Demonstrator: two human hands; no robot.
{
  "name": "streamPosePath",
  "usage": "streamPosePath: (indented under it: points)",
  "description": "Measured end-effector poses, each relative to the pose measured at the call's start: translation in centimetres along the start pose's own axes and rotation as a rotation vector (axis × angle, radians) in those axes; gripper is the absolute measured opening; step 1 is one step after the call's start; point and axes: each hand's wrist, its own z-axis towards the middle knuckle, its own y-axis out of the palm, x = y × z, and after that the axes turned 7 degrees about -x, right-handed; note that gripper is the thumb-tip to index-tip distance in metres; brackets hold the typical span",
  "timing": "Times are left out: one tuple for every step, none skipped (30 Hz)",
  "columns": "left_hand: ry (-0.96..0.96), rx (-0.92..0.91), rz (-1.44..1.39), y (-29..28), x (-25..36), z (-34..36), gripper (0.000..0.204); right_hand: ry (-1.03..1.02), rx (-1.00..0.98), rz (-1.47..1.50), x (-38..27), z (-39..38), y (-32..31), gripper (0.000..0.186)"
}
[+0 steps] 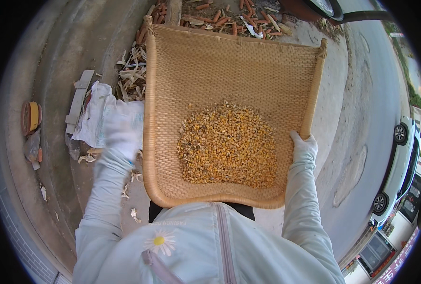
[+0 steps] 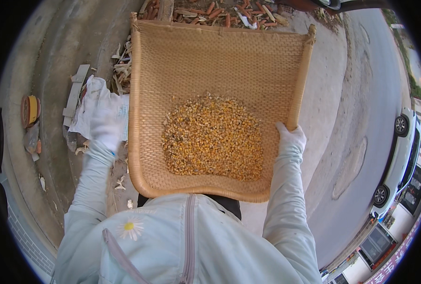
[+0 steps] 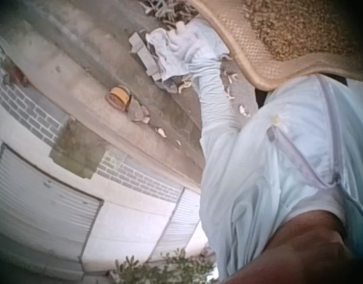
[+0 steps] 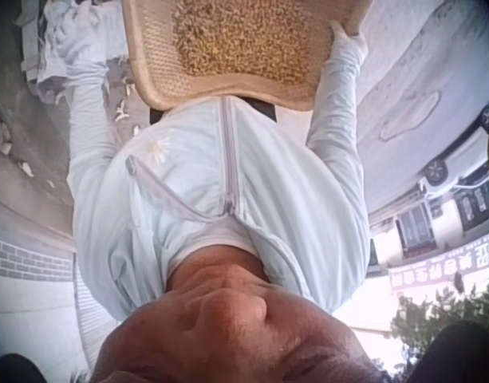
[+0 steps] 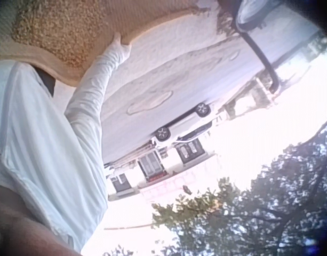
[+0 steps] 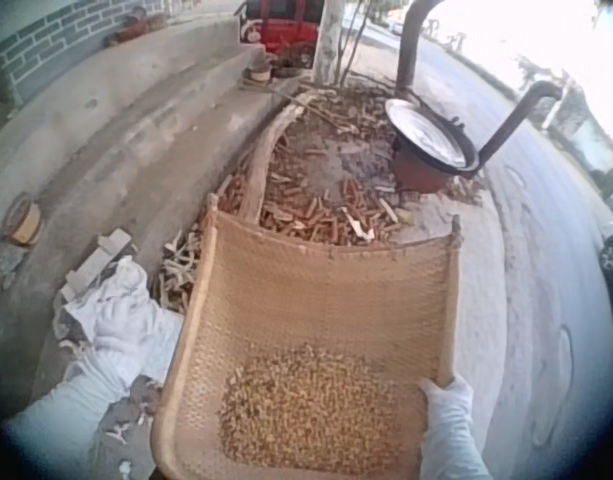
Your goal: The person scoops corn kernels from a pile on the street into a woven winnowing tray using a green dustpan. They then repeatedly toss and shake the tray to separate lighter chaff from the kernels, occasionally picking out debris by hand. The cleaned kernels remain in the tray as the person continues the process.
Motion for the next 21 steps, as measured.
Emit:
streamPosePath:
  points:
    - [-0.002,-0.216,-0.353,1.6,2.9,-1.2,0.029,-0.001,-0.006,-0.022,-0.1,0.0,0.0,0.040]
    - [0.184,-0.369,-0.499,3.9,5.5,-2.7,0.020,-0.005,-0.011,-0.044,-0.3,0.1,0.0,0.040]
    - [0.243,-0.694,-0.345,2.3,10.2,-2.0,0.019,-0.001,-0.002,-0.020,0.5,0.3,0.0,0.041]
    - [0.273,-0.862,-0.277,3.4,13.2,-3.1,0.023,-0.010,-0.003,0.008,1.2,0.7,0.2,0.041]
    - [0.293,-0.833,-0.417,5.1,14.2,-5.0,0.021,-0.019,-0.001,0.032,1.6,1.0,0.3,0.041]
    - [0.287,-0.722,-0.407,7.3,15.2,-6.8,0.022,-0.024,-0.002,0.026,1.5,1.0,0.3,0.041]
    - [0.270,-0.693,-0.399,8.4,15.5,-7.6,0.022,-0.025,-0.001,0.018,1.2,0.8,0.2,0.041]
    - [0.253,-0.666,-0.387,8.8,15.8,-7.8,0.023,-0.024,0.000,0.014,1.2,0.7,0.2,0.041]
    - [0.236,-0.638,-0.375,9.1,15.9,-8.1,0.023,-0.020,0.003,0.005,1.3,0.7,0.1,0.041]
    - [0.218,-0.648,-0.349,9.5,16.2,-8.3,0.023,-0.016,0.006,-0.003,1.4,0.8,0.1,0.040]
    - [0.214,-0.686,-0.306,9.6,16.4,-8.3,0.022,-0.013,0.007,-0.010,1.5,0.9,0.2,0.040]
    - [0.209,-0.722,-0.263,9.9,16.7,-8.3,0.022,-0.012,0.000,0.018,1.7,0.9,0.3,0.040]
    - [0.204,-0.758,-0.220,10.1,16.8,-8.4,0.022,-0.012,-0.007,0.045,1.9,0.8,0.4,0.039]
    - [0.213,-0.735,-0.236,10.4,16.7,-8.5,0.021,-0.012,-0.012,0.072,1.8,0.8,0.4,0.039]
    - [0.222,-0.712,-0.252,10.6,16.6,-8.8,0.020,-0.011,-0.010,0.063,1.6,0.8,0.4,0.039]
    - [0.230,-0.688,-0.268,10.7,16.3,-9.0,0.020,-0.012,-0.010,0.054,1.3,0.7,0.5,0.038]
    - [0.218,-0.662,-0.356,10.3,16.1,-8.8,0.020,-0.010,-0.007,0.043,1.1,0.6,0.4,0.038]
    - [0.206,-0.636,-0.443,9.0,15.8,-8.5,0.020,-0.005,-0.006,0.047,1.2,0.6,0.4,0.038]
    - [0.192,-0.610,-0.530,7.7,15.5,-8.1,0.020,-0.001,-0.005,0.050,1.2,0.6,0.4,0.038]
    - [0.192,-0.470,-0.598,6.0,15.3,-7.6,0.020,0.002,-0.005,0.054,1.2,0.5,0.5,0.039]
    - [0.164,-0.465,-0.551,3.4,14.5,-6.2,0.020,0.018,-0.004,0.034,1.0,0.4,0.4,0.039]
